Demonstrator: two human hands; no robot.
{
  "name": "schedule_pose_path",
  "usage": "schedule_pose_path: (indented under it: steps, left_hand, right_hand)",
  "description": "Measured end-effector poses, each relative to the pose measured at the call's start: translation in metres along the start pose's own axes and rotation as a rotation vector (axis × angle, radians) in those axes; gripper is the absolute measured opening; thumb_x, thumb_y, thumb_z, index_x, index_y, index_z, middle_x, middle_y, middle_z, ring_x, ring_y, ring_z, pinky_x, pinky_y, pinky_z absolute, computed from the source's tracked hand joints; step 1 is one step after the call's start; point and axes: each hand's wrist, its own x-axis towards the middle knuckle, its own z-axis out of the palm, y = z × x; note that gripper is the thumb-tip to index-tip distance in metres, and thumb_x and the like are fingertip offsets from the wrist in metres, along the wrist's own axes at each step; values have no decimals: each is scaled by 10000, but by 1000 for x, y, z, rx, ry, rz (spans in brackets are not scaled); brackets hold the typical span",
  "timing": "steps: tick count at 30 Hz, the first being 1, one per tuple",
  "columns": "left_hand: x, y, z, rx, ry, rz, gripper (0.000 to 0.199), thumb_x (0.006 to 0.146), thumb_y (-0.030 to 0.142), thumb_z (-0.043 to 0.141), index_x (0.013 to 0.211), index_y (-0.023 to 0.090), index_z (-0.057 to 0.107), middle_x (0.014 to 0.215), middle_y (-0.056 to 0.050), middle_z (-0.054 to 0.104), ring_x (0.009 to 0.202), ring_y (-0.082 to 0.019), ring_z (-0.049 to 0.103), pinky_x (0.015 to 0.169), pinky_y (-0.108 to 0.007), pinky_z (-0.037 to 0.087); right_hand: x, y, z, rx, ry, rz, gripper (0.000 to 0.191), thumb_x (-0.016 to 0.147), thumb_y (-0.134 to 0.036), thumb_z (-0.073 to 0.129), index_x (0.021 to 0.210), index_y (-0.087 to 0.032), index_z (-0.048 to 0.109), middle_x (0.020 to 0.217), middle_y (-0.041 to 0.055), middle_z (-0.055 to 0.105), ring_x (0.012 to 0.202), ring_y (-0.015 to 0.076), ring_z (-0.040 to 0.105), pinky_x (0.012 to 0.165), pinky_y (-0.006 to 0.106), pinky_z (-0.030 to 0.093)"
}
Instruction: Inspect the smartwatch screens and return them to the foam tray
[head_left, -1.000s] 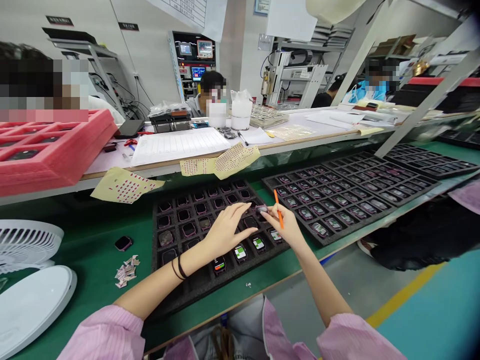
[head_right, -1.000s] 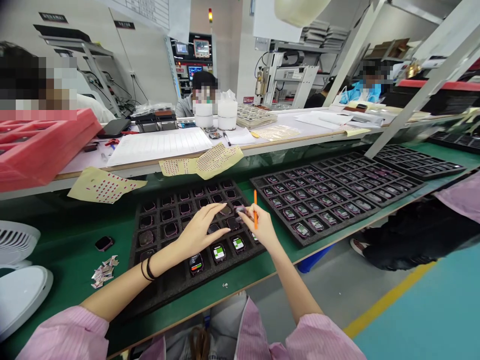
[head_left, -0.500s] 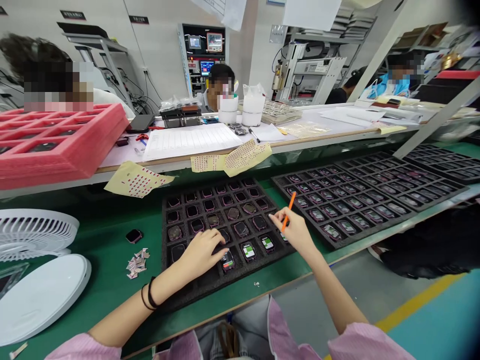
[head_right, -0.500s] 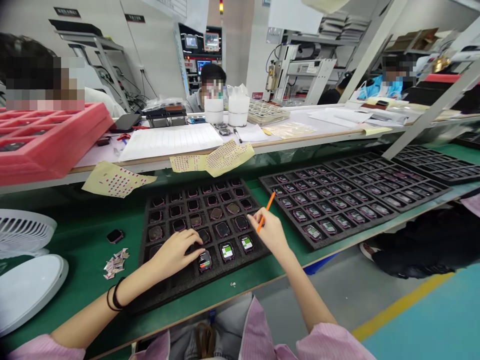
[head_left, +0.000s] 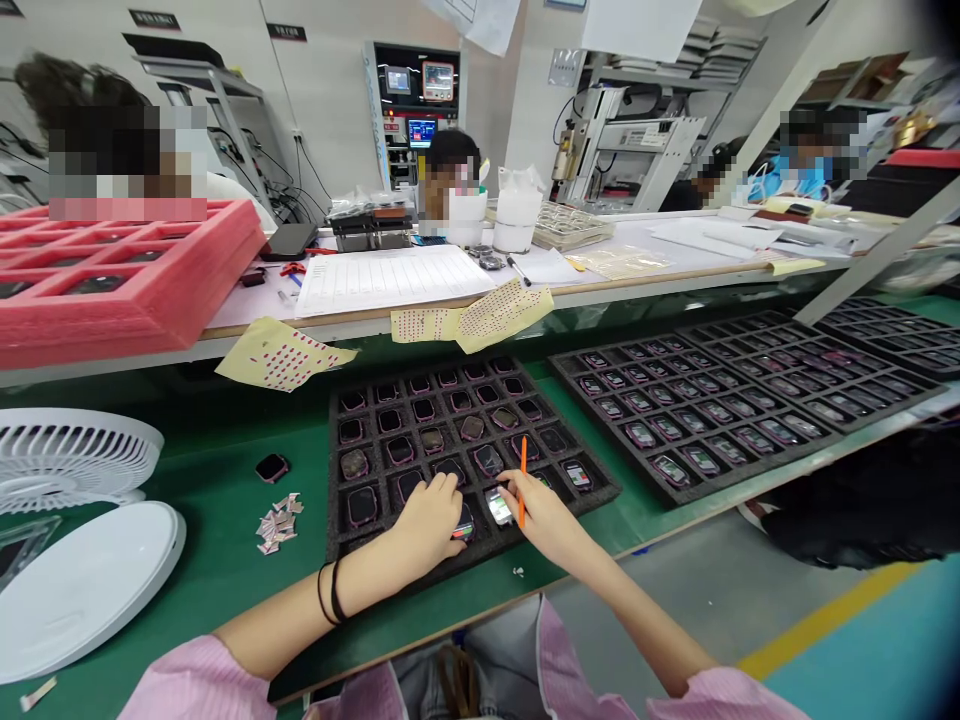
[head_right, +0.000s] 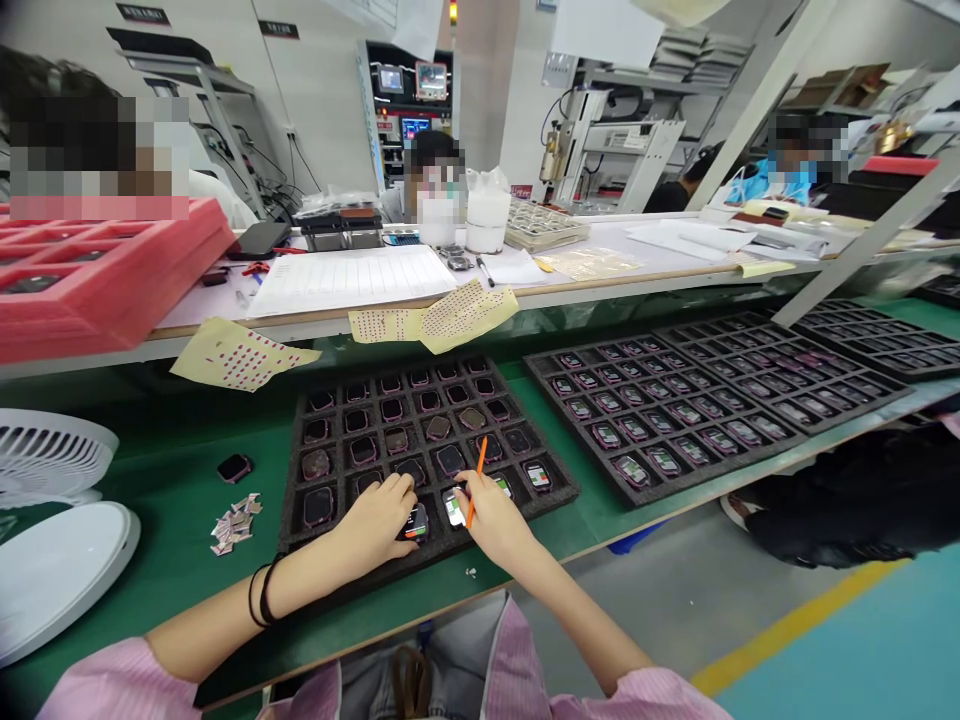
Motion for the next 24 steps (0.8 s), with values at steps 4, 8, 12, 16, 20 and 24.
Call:
schedule_pose_path:
  steps: [4, 8, 12, 16, 20, 24]
  left_hand:
    - [1, -10, -1, -125, -22, 7, 359, 611, 261, 761, 895, 145, 575, 1044, -123, 558, 1001, -303, 533, 821, -409, 485]
    - [-3, -20, -4, -434, 75, -18, 373, 550, 211, 757, 843, 173, 528, 997, -69, 569, 942, -254, 566, 796, -365, 497]
    - [-1, -33, -19, -1071, 42, -90, 413, 612, 219, 728, 905, 188, 439, 820, -4, 617, 651, -141, 591, 561, -260, 475]
    - [7, -44, -49, -1482, 160, -79, 528, 614, 239, 767, 1017, 170, 433, 905, -56, 645, 587, -93, 577, 438, -165, 377]
    - [6, -50, -76, -1511, 344, -56, 560, 699, 262, 737, 1180, 180, 462, 957, -65, 623, 717, -119, 625, 484, -162, 419]
    - [0, -56, -85, -1451, 461, -59, 517, 787, 357, 650, 1239, 197, 455, 1043, -81, 596, 758, -140, 645, 458, -159, 428]
  right_hand:
    - [2, -4, 0, 146, -68, 19, 228, 952, -314, 346, 999, -204, 541, 937, 103, 664, 850, 237, 642, 752, 369, 487]
    - [4, 1, 4, 212, -45, 35, 250, 942, -355, 360, 920, -207, 560, 754, 50, 632, 674, 201, 610, 648, 337, 478]
    - [9, 8, 0, 550, -54, 113, 298, 894, -477, 456, 947, -207, 571, 609, -14, 556, 490, 149, 553, 436, 251, 416]
    - [24, -2, -23, 967, -116, 198, 382, 845, -516, 549, 1030, -182, 557, 613, -10, 580, 471, 165, 615, 330, 205, 341]
    - [52, -29, -51, 1091, -182, 122, 382, 786, -376, 683, 1101, -189, 575, 798, 38, 635, 595, 178, 669, 372, 210, 414]
    - [84, -55, -61, 1047, -224, -11, 400, 739, -307, 733, 1091, -187, 586, 835, 40, 641, 599, 174, 674, 388, 211, 433]
